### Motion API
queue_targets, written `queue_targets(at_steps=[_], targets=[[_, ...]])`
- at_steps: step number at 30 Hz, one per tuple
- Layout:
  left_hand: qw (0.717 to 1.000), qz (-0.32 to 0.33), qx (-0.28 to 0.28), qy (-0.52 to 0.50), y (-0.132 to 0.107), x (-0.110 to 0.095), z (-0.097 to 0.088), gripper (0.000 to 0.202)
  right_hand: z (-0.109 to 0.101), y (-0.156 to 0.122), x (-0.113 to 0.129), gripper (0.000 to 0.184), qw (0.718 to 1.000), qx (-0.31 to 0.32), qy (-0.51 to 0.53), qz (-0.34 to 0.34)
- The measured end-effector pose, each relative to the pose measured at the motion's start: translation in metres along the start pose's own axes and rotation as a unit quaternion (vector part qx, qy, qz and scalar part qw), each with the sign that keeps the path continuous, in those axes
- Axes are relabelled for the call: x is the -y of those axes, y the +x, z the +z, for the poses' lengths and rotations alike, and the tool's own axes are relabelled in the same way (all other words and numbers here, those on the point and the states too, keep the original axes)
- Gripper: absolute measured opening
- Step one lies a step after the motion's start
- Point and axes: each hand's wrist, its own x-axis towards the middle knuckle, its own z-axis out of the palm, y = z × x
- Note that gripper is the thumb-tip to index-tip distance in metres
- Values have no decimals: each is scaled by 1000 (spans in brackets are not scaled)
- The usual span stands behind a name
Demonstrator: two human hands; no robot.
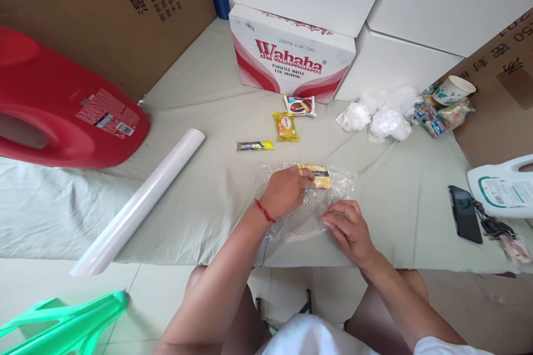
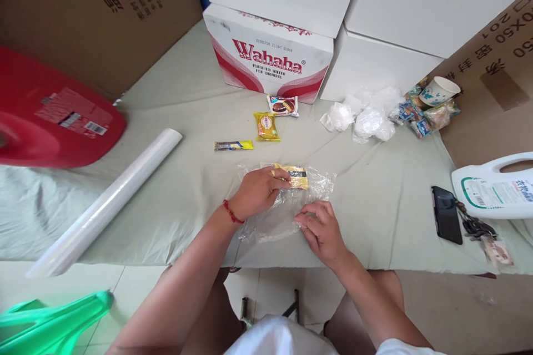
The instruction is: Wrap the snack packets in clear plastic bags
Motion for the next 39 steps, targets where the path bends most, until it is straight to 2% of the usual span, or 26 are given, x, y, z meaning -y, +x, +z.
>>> queue_targets(at_steps=[2,5,8,11,14,17,19,21,23,26,28,31,34,36,39], targets=[[1000,14,12,13,0,0,-3,53,-11,19,4,17,999,-8,20,31],[999,21,23,18,2,-2,-6,54,-20,53,1,18,991,-16,47,120],[1000,12,25,9,5,-3,-6,49,-10,88,-15,22,976,-36,60,207],[1000,-6,18,-22,6,-1,-8,45,11,112,-34,21,971,12,34,235],[992,-33,11,-119,0,5,-21,45,28,119,-44,23,968,66,-36,241],[974,-29,5,-227,-14,9,-37,51,32,117,-43,26,959,79,-81,259],[971,0,0,-237,-23,8,-40,66,30,115,-39,26,955,86,-94,267],[980,6,-10,-201,-27,4,-35,75,28,115,-35,27,953,95,-104,270],[985,-28,-44,-167,-27,2,-24,66,27,115,-34,27,950,102,-116,272],[967,-116,-147,-174,-19,7,-13,25,27,115,-36,26,948,108,-127,272],[942,-208,-194,-177,-14,17,-13,28,28,115,-38,26,948,117,-113,272],[910,-346,-203,-100,-8,35,-17,30,27,113,-41,28,948,130,-82,278],[898,-381,-214,51,-5,47,-18,12,25,110,-42,28,947,132,-61,286],[890,-384,-226,97,-3,47,-18,20,24,109,-41,29,948,136,-48,283],[883,-401,-233,71,1,39,-18,38,23,107,-41,29,952,134,-35,271]])
